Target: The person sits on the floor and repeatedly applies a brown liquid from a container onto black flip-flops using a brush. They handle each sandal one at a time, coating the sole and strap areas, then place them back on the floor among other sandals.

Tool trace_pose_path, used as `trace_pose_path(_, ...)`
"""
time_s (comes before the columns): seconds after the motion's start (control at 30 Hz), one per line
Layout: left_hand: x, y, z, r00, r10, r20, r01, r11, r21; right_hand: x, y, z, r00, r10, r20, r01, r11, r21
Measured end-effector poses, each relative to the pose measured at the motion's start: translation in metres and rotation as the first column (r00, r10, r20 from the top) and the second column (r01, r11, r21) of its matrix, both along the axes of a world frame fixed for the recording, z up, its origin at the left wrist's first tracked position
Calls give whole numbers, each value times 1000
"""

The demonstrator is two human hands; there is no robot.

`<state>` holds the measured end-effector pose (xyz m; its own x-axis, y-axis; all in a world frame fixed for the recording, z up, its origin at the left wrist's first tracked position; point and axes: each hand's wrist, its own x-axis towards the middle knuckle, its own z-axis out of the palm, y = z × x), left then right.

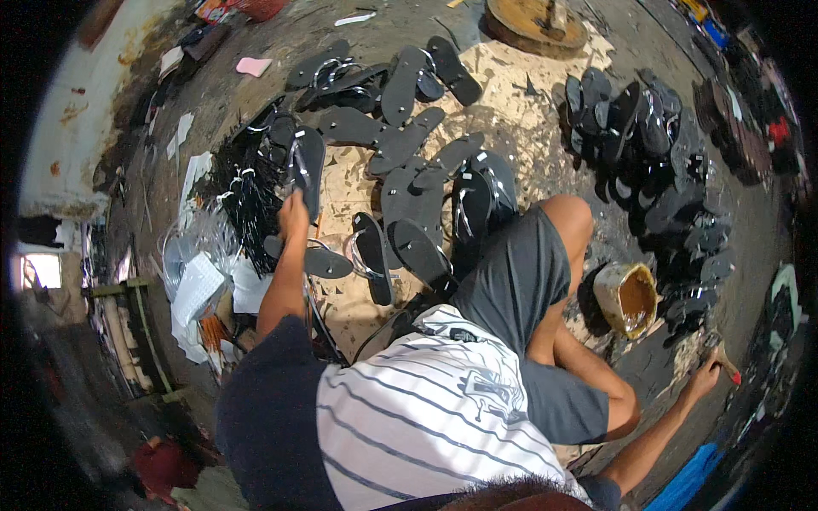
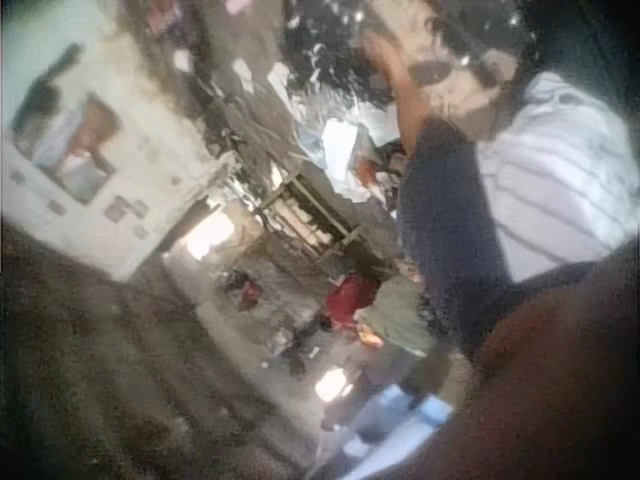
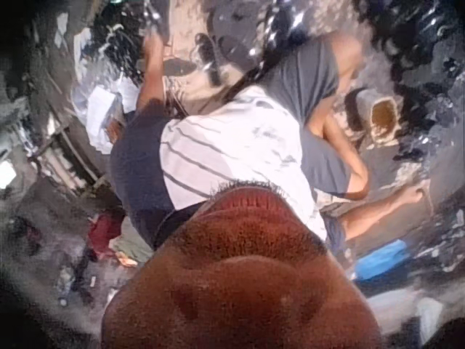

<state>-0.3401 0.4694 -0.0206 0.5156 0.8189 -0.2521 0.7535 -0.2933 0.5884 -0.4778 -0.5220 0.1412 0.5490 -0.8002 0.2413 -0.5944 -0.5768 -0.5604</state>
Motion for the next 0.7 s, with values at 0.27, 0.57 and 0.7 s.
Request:
trace_pose_path(0.27,-66,-65,-65,916,-236,324,266,962,-52,35,24,-75,998,65,22,-67,995,67)
trace_pose_path(0.57,45,-119,49,727,-628,279,547,775,317,89,160,-49,979,178,99,-201,923,329)
trace_pose_path(0.7,24,-232,133,570,-523,633,807,502,-312,74,163,-102,937,340,-84,-319,928,191)
